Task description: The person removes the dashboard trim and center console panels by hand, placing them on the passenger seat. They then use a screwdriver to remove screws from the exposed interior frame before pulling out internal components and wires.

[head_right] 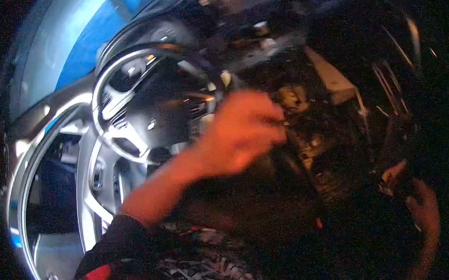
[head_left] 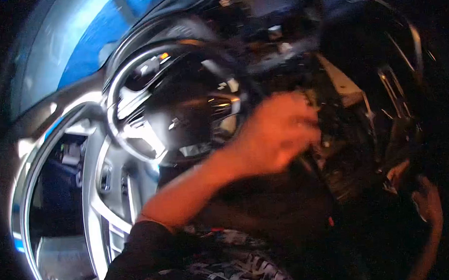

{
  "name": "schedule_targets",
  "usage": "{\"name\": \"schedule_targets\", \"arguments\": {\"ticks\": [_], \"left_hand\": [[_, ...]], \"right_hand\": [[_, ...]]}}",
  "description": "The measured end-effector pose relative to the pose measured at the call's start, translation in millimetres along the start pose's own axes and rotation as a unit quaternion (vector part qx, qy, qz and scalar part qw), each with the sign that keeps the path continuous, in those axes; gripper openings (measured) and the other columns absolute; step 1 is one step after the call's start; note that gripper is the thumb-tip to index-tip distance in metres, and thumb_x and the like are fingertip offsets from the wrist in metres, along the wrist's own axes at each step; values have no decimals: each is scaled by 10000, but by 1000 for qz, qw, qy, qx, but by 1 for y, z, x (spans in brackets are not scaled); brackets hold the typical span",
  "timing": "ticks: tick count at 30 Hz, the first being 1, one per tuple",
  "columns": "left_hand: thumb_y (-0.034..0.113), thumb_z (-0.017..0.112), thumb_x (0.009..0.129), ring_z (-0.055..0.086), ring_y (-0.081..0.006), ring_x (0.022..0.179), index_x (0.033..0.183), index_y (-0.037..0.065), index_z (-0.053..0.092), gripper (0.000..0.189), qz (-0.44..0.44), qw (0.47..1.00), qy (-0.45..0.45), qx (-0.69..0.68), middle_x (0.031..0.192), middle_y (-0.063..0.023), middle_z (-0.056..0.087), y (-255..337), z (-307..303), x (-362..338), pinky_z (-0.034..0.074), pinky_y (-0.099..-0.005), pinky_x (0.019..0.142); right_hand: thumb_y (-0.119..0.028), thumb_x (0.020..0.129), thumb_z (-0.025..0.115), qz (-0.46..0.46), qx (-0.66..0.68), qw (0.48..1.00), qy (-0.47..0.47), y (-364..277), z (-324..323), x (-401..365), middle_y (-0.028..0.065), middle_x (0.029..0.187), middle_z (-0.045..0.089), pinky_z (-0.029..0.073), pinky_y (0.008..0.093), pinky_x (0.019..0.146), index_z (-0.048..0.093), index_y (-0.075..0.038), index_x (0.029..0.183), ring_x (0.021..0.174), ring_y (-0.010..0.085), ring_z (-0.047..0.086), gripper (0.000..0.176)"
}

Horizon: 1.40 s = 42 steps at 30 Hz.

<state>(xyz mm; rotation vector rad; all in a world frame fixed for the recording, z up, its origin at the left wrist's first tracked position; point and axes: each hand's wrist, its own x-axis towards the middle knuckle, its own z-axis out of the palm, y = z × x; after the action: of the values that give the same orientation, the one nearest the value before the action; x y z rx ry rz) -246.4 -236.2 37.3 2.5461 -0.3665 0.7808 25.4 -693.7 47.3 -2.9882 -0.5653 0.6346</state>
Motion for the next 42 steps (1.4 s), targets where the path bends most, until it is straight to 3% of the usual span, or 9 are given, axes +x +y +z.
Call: {"name": "schedule_targets", "arguments": {"ticks": [9, 16, 19, 20, 22, 27, 34, 37, 42], "left_hand": [[33, 618, 891, 540, -260, 1229, 1325, 83, 588, 438, -264, 779, -20, 568, 1385, -152, 526, -6, -267, -48, 431, -399, 1090], [366, 585, 991, 460, -204, 1320, 1455, 39, 455, 583, -281, 950, 65, 121, 1431, -117, 518, -79, -306, -139, 336, -347, 1109], [-33, 547, 907, 469, -274, 1329, 1417, 75, 499, 523, -306, 947, 80, 47, 1456, -155, 474, -69, -299, -117, 396, -399, 1129], [-62, 475, 935, 378, -297, 1414, 1501, 86, 385, 592, -143, 983, -27, 107, 1531, -152, 401, -86, -307, -113, 338, -432, 1171], [329, 627, 962, 467, -205, 1319, 1467, 43, 444, 609, -143, 970, -72, 183, 1433, -114, 514, -91, -300, -106, 336, -341, 1113], [227, 635, 910, 429, -262, 1381, 1483, 19, 412, 650, -170, 981, 13, 95, 1510, -149, 436, -104, -291, -119, 323, -379, 1152], [313, 573, 929, 557, -112, 953, 1541, 132, 359, 672, -191, 954, -17, 232, 1530, -123, 418, -105, -302, -127, 441, -285, 786], [327, 559, 947, 532, -262, 1268, 1496, 57, 398, 632, -226, 932, -15, 283, 1485, -152, 466, -106, -307, -132, 440, -379, 1038], [355, 542, 972, 624, -195, 1019, 1489, 24, 370, 638, -338, 931, -80, 112, 1328, -191, 566, -125, -361, -154, 495, -300, 854]], "right_hand": [[-474, 956, 597, -96, -14, 995, -27, 9, -8, -5, 204, 1372, 506, 490, 482, 923, 494, -59, 1405, 1140, 345, 570, 620], [-462, 980, 565, -326, -61, 942, 46, 12, 3, 3, 158, 1347, 519, 494, 414, 855, 487, -60, 1405, 1073, 274, 579, 590], [-396, 1011, 523, -242, -34, 970, 18, -2, 9, -19, 153, 1397, 506, 477, 412, 907, 476, -62, 1422, 1136, 269, 561, 532], [-365, 1019, 511, -199, -27, 979, 27, -2, 15, -35, 152, 1408, 502, 473, 414, 928, 473, -60, 1426, 1158, 272, 553, 511], [-305, 1031, 491, -122, -22, 990, 68, 6, 25, -67, 153, 1431, 491, 464, 422, 973, 466, -55, 1434, 1216, 284, 533, 475], [-226, 1017, 498, 215, -73, 951, 210, 4, 103, -225, 145, 1480, 456, 398, 467, 1081, 454, -68, 1448, 1346, 324, 447, 461], [-262, 961, 535, 93, -412, 855, 301, -122, 213, -285, 102, 1600, 302, 198, 560, 1188, 385, -162, 1515, 1484, 355, 241, 583], [-351, 967, 496, 100, -430, 842, 309, -106, 221, -281, 84, 1623, 262, 186, 599, 1173, 384, -212, 1522, 1492, 380, 214, 583], [-287, 940, 586, 127, -428, 843, 301, -104, 226, -271, 44, 1633, 228, 219, 553, 1188, 253, -279, 1569, 1504, 301, 208, 712]]}}
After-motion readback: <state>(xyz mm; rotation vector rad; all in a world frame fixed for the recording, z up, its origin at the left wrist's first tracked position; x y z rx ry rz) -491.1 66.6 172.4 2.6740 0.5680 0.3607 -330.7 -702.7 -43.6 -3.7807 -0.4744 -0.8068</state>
